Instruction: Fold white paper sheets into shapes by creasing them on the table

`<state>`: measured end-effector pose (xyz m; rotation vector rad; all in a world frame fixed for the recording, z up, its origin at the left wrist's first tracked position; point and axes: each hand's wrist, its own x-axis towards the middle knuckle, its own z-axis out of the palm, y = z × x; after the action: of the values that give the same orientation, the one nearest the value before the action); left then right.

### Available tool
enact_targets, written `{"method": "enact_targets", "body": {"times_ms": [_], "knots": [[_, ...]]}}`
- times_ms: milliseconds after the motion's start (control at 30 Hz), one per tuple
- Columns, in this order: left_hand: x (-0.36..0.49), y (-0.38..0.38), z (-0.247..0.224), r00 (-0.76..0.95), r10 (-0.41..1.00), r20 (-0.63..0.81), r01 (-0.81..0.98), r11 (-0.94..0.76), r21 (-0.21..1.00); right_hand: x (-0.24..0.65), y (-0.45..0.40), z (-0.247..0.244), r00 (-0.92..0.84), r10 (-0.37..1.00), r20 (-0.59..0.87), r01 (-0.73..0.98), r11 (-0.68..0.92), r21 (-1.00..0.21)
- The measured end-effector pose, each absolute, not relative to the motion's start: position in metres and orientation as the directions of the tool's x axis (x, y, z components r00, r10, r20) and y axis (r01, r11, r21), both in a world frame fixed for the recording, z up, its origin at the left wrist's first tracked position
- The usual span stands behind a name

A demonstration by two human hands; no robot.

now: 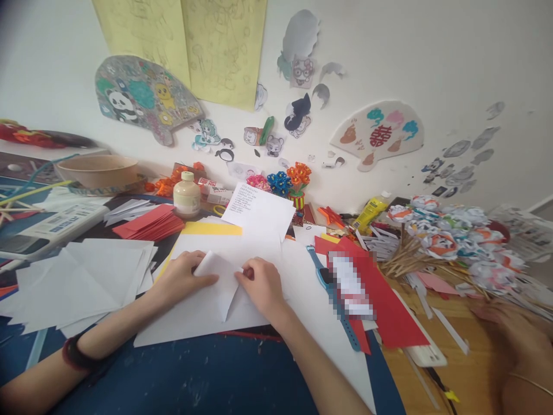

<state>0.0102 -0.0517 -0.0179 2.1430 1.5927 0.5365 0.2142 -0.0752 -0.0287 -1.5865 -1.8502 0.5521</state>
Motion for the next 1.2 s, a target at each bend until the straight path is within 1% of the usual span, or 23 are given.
{"method": "enact_targets", "body": {"times_ms": [67,167,233,267,300,367,467,633,933,1033,1133,1200], "knots": [[0.009,-0.051,-0.020,0.278,0.956,0.094,0.823,-0.287,0.490,0.213,-0.075,-0.030,-0.072,0.978,0.197,0.714,0.188,-0.674],[0.007,-0.055,-0.017,0.275,0.930,0.246,0.853,-0.354,0.383,0.212,-0.076,-0.030,-0.061,0.979,0.196,0.711,0.180,-0.679],[0.008,-0.062,-0.010,0.337,0.871,0.359,0.856,-0.442,0.268,0.211,-0.076,-0.030,-0.057,0.981,0.184,0.709,0.170,-0.685],[0.009,-0.067,-0.006,0.402,0.828,0.390,0.842,-0.502,0.199,0.211,-0.076,-0.030,-0.056,0.983,0.177,0.708,0.165,-0.687],[0.011,-0.071,-0.002,0.481,0.779,0.402,0.811,-0.569,0.132,0.210,-0.076,-0.029,-0.057,0.984,0.170,0.709,0.160,-0.687],[0.015,-0.080,0.003,0.623,0.678,0.391,0.725,-0.688,0.037,0.210,-0.076,-0.027,-0.055,0.987,0.154,0.717,0.146,-0.682],[0.022,-0.087,0.001,0.749,0.559,0.356,0.607,-0.794,-0.028,0.209,-0.076,-0.024,-0.051,0.991,0.125,0.732,0.123,-0.670],[0.020,-0.085,-0.009,0.811,0.484,0.329,0.525,-0.850,-0.042,0.209,-0.075,-0.023,-0.053,0.994,0.095,0.736,0.104,-0.669],[0.006,-0.079,-0.010,0.852,0.456,0.257,0.477,-0.878,-0.025,0.211,-0.076,-0.025,-0.062,0.991,0.114,0.719,0.124,-0.684],[0.003,-0.079,-0.010,0.886,0.398,0.238,0.415,-0.910,-0.022,0.211,-0.076,-0.026,-0.068,0.990,0.125,0.715,0.136,-0.686],[0.000,-0.079,-0.009,0.911,0.336,0.239,0.345,-0.938,0.003,0.211,-0.075,-0.028,-0.073,0.989,0.131,0.712,0.144,-0.687],[-0.001,-0.079,-0.008,0.915,0.327,0.236,0.327,-0.944,0.037,0.211,-0.075,-0.028,-0.071,0.988,0.135,0.715,0.145,-0.684]]}}
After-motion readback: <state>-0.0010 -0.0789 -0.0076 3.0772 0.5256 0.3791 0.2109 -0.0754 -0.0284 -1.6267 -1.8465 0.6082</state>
